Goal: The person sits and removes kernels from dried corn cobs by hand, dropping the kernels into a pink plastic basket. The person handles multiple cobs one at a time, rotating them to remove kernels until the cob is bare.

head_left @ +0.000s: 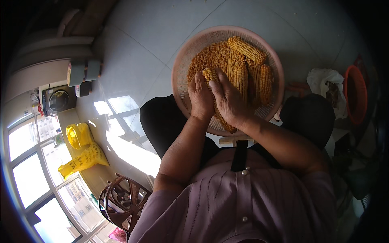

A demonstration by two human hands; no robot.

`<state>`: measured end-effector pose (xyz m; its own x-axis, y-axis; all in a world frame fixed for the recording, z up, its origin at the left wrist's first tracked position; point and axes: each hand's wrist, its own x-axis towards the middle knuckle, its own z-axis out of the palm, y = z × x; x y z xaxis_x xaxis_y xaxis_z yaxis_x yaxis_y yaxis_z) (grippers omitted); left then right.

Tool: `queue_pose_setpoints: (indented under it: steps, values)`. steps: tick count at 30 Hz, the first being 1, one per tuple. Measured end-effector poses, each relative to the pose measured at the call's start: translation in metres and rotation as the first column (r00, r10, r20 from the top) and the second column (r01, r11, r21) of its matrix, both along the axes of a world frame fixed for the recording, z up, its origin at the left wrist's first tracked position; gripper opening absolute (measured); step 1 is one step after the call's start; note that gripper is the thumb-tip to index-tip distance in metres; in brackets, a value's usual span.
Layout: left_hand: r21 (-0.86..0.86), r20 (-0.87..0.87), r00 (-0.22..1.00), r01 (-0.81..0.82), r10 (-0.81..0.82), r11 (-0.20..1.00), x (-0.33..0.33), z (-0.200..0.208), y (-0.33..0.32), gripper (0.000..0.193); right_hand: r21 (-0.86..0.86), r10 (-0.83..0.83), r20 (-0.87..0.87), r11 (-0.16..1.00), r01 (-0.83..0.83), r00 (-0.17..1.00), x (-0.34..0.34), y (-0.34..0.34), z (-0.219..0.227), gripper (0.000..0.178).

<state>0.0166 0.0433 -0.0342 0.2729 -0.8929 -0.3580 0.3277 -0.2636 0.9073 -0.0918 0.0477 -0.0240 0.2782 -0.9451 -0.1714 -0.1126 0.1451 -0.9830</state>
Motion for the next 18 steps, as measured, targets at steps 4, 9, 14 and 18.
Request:
queue_pose_setpoints:
  steps: [4,9,14,18]
  values:
    - [-0.019,-0.003,0.999,-0.034,0.034,0.999,0.006,-0.008,-0.002,0.040,0.064,0.006,0.118,0.998,-0.014,0.993,0.001,-0.005,-0.003,0.056]
    - [-0.133,0.210,0.973,0.130,-0.100,0.983,0.013,-0.017,-0.002,0.039,-0.001,-0.025,0.140,1.000,0.026,0.990,0.002,-0.014,-0.007,0.056]
    - [0.031,-0.088,0.994,0.065,-0.062,0.997,-0.009,0.000,0.004,0.046,0.122,-0.019,0.001,0.992,0.019,1.000,-0.005,-0.012,0.002,0.054]
    - [0.054,0.331,0.934,0.124,-0.135,0.991,-0.003,-0.011,0.003,0.046,0.007,-0.045,-0.027,0.999,0.045,0.999,-0.003,-0.008,-0.002,0.059]
